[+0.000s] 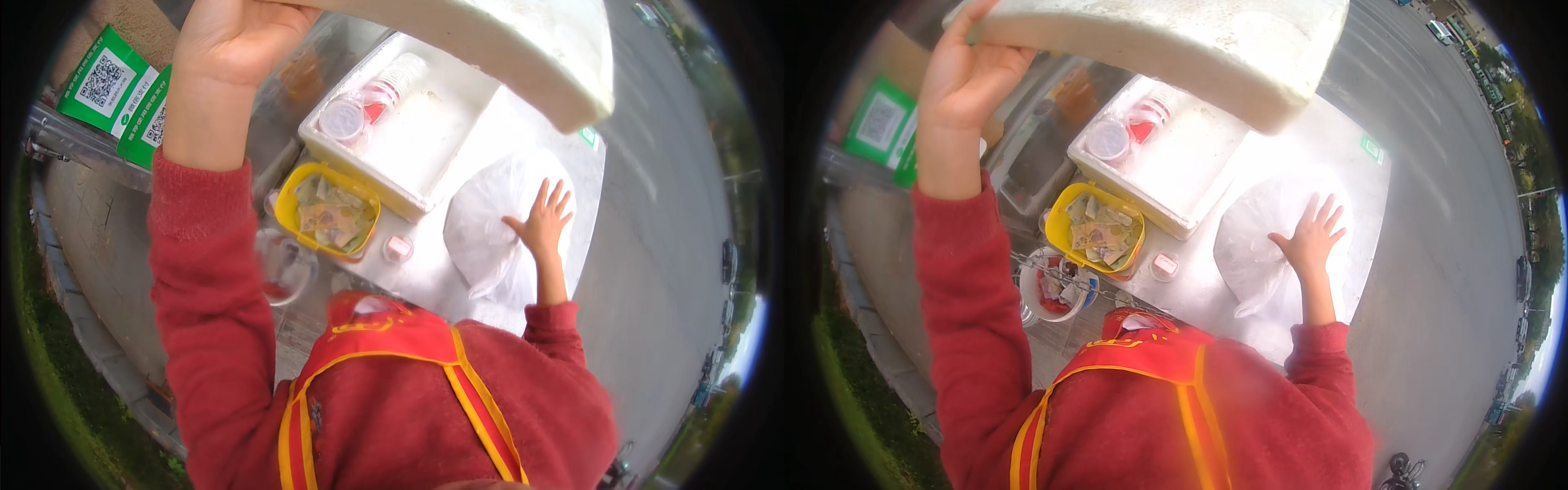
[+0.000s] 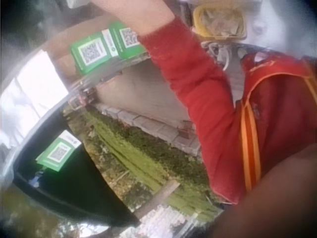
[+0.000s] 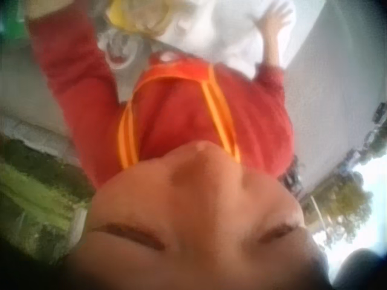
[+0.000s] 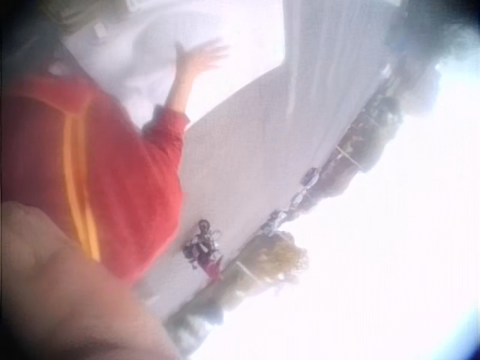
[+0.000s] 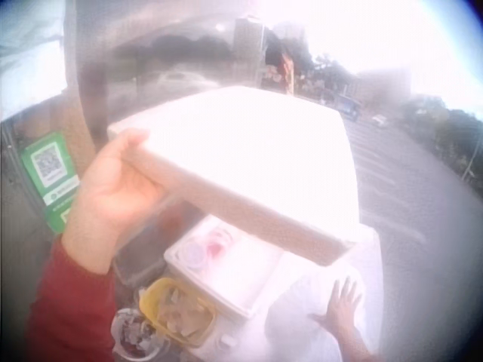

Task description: The person organizes items on a street food cart, moving containers and utensils, then mixes a bowl of seasoned meat with a spoon. They handle a styrofoam box, tongs, and a metal bowl, arranging items on the cart's countertop.

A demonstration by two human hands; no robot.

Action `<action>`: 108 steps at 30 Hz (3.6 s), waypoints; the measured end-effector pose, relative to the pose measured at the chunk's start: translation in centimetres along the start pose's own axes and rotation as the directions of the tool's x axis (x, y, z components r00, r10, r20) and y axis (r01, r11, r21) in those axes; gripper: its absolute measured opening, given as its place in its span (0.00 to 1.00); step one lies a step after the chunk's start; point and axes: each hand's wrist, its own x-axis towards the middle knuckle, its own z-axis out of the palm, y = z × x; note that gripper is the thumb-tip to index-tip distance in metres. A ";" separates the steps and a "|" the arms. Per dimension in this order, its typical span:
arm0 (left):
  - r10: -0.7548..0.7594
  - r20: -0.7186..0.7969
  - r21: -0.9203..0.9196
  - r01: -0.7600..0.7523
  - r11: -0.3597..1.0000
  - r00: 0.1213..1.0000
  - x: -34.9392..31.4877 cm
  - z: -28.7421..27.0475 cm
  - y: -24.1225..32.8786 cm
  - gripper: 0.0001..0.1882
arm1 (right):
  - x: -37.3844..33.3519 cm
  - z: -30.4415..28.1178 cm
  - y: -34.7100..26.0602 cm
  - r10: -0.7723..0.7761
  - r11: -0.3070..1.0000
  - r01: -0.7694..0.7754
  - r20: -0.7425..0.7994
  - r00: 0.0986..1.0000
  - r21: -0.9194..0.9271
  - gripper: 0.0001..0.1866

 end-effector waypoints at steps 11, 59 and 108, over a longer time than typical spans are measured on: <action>-0.212 0.032 0.055 0.210 0.976 0.977 3.9 -0.4 0.9 0.21 | 0.6 10.6 8.5 0.277 0.760 -0.324 0.170 0.946 0.564 0.26; -0.055 -0.209 0.142 0.086 0.986 0.976 -3.2 -0.1 -1.9 0.27 | 17.6 3.2 -14.0 -0.196 0.027 0.225 -0.216 0.957 0.974 0.23; 0.229 -0.704 0.583 0.363 0.726 0.673 -7.8 -19.7 -22.5 0.31 | 34.0 11.2 -6.4 -0.034 -0.133 -0.269 0.267 0.963 0.954 0.52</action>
